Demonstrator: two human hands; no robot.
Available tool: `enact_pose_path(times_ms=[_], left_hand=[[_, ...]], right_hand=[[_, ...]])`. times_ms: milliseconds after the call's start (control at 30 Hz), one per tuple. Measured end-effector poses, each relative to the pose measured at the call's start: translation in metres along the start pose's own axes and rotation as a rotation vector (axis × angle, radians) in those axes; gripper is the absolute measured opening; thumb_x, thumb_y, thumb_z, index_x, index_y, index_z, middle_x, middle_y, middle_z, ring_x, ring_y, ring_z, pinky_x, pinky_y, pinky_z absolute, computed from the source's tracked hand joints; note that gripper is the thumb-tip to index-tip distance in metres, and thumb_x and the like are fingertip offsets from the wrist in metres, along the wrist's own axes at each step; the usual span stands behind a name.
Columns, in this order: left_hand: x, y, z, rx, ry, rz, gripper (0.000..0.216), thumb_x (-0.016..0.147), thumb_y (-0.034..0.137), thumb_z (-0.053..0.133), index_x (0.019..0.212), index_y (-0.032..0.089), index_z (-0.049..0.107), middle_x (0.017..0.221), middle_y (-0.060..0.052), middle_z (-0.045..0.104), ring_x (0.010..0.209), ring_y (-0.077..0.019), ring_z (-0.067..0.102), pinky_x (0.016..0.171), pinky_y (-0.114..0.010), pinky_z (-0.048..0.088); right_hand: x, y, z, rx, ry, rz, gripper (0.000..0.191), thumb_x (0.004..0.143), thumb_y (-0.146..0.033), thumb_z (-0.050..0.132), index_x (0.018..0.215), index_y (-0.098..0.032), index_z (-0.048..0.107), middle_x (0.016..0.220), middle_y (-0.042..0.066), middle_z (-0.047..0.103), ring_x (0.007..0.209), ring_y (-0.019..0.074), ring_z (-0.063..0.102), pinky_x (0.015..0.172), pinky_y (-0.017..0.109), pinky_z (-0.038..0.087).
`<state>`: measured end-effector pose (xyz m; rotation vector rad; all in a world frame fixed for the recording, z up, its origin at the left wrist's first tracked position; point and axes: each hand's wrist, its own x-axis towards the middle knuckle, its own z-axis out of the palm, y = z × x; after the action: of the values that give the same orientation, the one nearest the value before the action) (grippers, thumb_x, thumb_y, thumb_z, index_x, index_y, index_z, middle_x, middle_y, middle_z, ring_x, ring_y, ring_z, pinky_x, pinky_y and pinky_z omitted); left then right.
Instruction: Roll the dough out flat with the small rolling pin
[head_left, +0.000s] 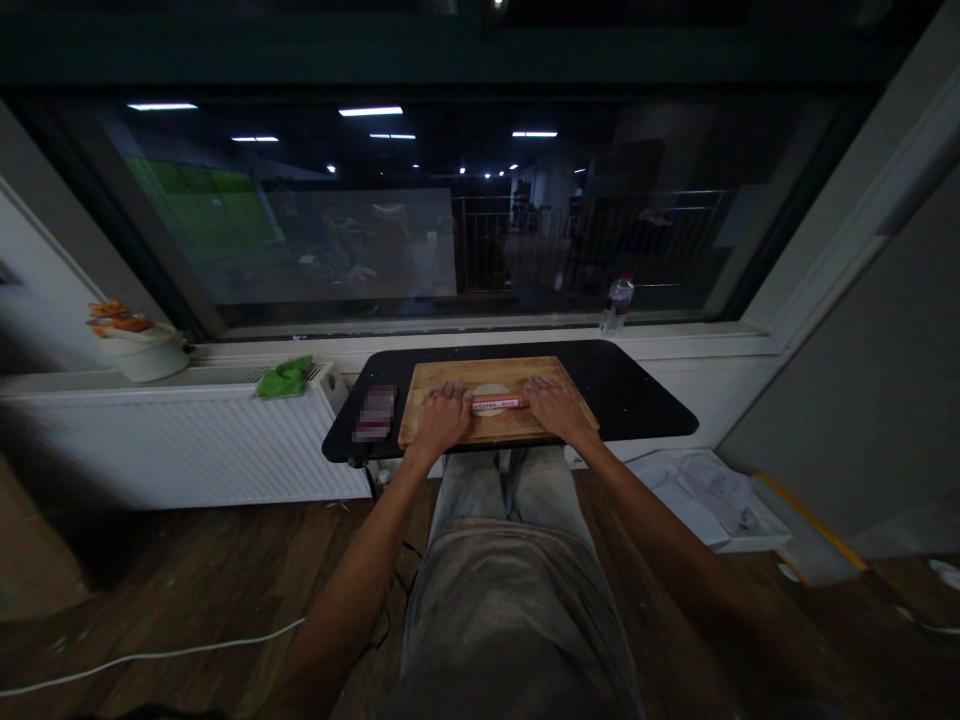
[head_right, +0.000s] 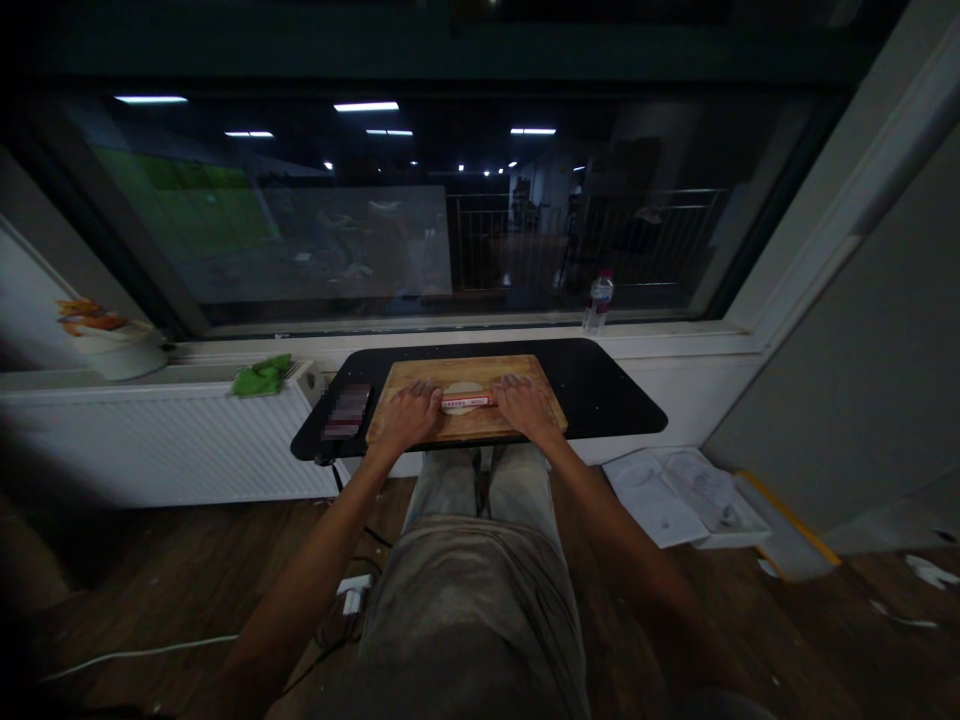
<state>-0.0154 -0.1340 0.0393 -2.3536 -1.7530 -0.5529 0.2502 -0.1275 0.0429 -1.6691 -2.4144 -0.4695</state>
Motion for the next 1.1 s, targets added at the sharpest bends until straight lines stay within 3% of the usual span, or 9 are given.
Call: enact_pose_path(times_ms=[400, 733, 933, 1100], left_hand=[[-0.015, -0.003, 0.007, -0.044, 0.032, 0.042, 0.057, 0.120, 0.037, 0.030, 0.163, 0.014, 0.060, 0.171, -0.017, 0.060, 0.167, -0.0318, 0.047, 0.141, -0.054, 0.031], [-0.031, -0.005, 0.009, -0.077, 0.043, 0.083, 0.057, 0.121, 0.040, 0.031, 0.166, 0.016, 0.057, 0.173, -0.016, 0.059, 0.167, -0.0302, 0.048, 0.145, -0.057, 0.024], [-0.012, -0.008, 0.011, -0.057, 0.032, 0.065, 0.058, 0.120, 0.039, 0.032, 0.166, 0.015, 0.057, 0.172, -0.017, 0.060, 0.168, -0.0323, 0.046, 0.143, -0.058, 0.026], [0.014, -0.010, 0.012, -0.037, -0.012, 0.034, 0.058, 0.120, 0.041, 0.029, 0.156, 0.015, 0.067, 0.169, -0.017, 0.063, 0.168, -0.0356, 0.045, 0.141, -0.058, 0.028]], right_hand=[[-0.018, -0.007, -0.001, 0.220, -0.002, 0.140, 0.066, 0.122, -0.035, 0.022, 0.169, -0.003, 0.055, 0.174, 0.021, 0.055, 0.169, 0.0276, 0.044, 0.142, 0.047, 0.025], [-0.031, -0.012, 0.005, 0.254, 0.086, 0.161, 0.069, 0.121, -0.040, 0.023, 0.167, -0.004, 0.059, 0.169, 0.023, 0.060, 0.166, 0.0316, 0.048, 0.142, 0.056, 0.022], [-0.020, -0.007, 0.003, 0.160, 0.027, 0.104, 0.065, 0.122, -0.037, 0.022, 0.166, -0.008, 0.061, 0.169, 0.021, 0.061, 0.166, 0.0311, 0.049, 0.141, 0.056, 0.023], [0.005, -0.001, -0.004, 0.078, -0.031, 0.091, 0.062, 0.121, -0.031, 0.025, 0.163, -0.008, 0.065, 0.169, 0.020, 0.061, 0.169, 0.0347, 0.044, 0.142, 0.061, 0.020]])
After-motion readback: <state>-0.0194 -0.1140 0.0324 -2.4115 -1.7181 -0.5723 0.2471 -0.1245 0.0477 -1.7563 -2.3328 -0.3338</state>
